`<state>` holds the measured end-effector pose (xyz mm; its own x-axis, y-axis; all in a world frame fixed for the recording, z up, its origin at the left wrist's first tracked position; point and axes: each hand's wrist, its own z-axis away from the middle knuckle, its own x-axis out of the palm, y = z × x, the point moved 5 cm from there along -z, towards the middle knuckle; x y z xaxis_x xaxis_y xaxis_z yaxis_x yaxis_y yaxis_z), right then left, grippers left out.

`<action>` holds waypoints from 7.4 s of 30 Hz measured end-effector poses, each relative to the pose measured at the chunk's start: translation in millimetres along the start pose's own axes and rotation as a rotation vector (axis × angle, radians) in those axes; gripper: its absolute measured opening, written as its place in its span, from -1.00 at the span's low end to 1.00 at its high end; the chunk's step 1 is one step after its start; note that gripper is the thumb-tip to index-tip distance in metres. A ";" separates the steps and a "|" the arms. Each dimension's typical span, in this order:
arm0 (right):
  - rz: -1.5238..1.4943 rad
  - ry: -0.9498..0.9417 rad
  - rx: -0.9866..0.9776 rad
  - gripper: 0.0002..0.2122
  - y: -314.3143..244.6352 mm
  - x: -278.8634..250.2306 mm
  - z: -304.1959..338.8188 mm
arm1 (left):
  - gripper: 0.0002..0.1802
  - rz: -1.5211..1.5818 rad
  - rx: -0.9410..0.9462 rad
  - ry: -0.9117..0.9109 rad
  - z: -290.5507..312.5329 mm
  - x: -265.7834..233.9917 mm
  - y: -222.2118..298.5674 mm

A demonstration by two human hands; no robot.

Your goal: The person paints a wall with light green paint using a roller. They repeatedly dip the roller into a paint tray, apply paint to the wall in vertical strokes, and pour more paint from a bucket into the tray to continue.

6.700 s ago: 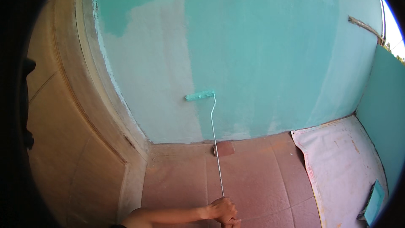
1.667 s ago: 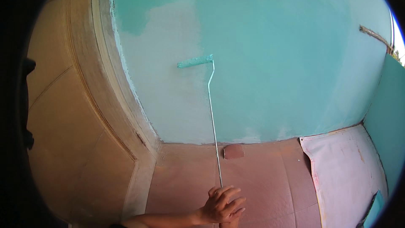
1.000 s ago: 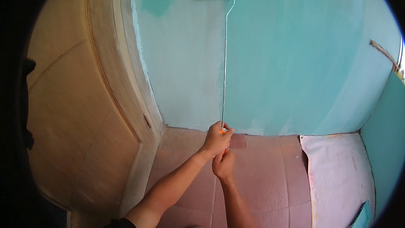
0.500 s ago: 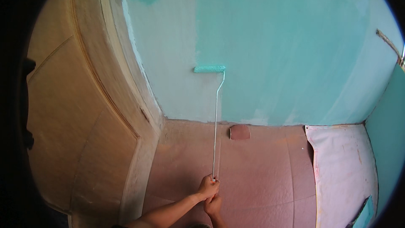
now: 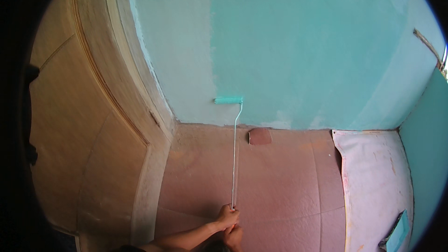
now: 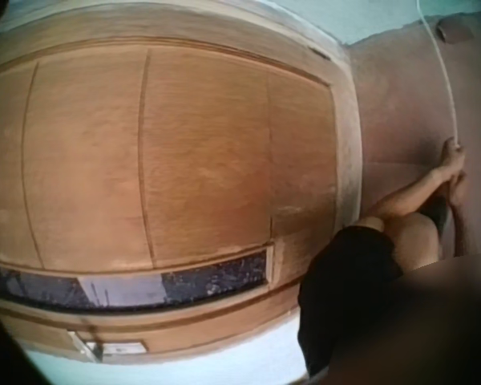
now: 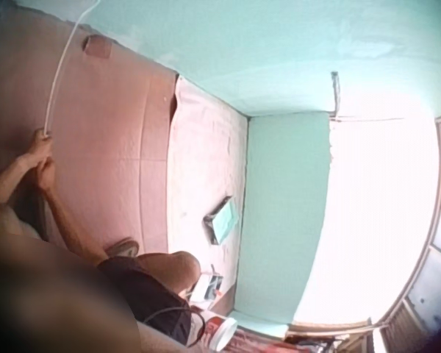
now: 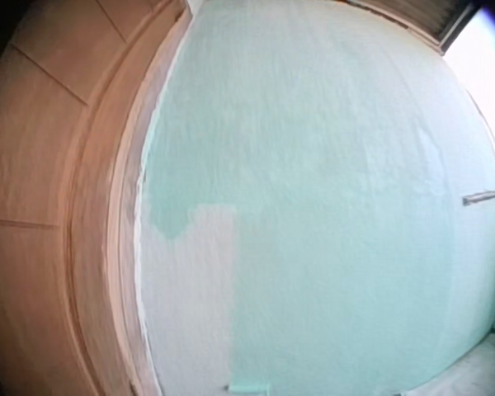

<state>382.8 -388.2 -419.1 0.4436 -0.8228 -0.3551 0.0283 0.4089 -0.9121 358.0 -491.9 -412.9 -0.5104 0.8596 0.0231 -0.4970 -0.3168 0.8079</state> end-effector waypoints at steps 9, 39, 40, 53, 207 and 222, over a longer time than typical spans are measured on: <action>0.056 -0.019 0.177 -0.53 -7.1 -0.6 13.2 | -0.63 -0.076 0.095 -0.047 17.3 -5.4 8.3; 0.103 -0.003 0.243 -0.58 2.0 7.8 20.5 | -0.52 0.316 -0.130 -0.103 14.8 -3.1 -4.3; 0.105 -0.016 0.230 -0.59 2.2 8.7 20.4 | -0.52 0.309 -0.135 -0.096 14.3 -3.1 -5.1; 0.108 -0.008 0.325 -0.54 1.8 7.0 21.1 | -0.48 0.237 -0.128 -0.107 12.2 -3.7 -8.7; -0.340 -0.010 -0.087 -0.54 -45.6 32.6 4.0 | -0.41 0.296 0.254 -0.056 21.7 -43.6 63.5; -0.692 -0.284 -0.183 -0.61 -229.1 32.9 -79.8 | -0.37 0.209 0.642 -0.139 47.8 -80.1 276.2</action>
<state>319.5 -540.4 -238.1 0.5923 -0.7246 0.3523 0.2456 -0.2542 -0.9355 295.2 -629.1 -163.5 -0.4343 0.8633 0.2569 0.1378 -0.2181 0.9661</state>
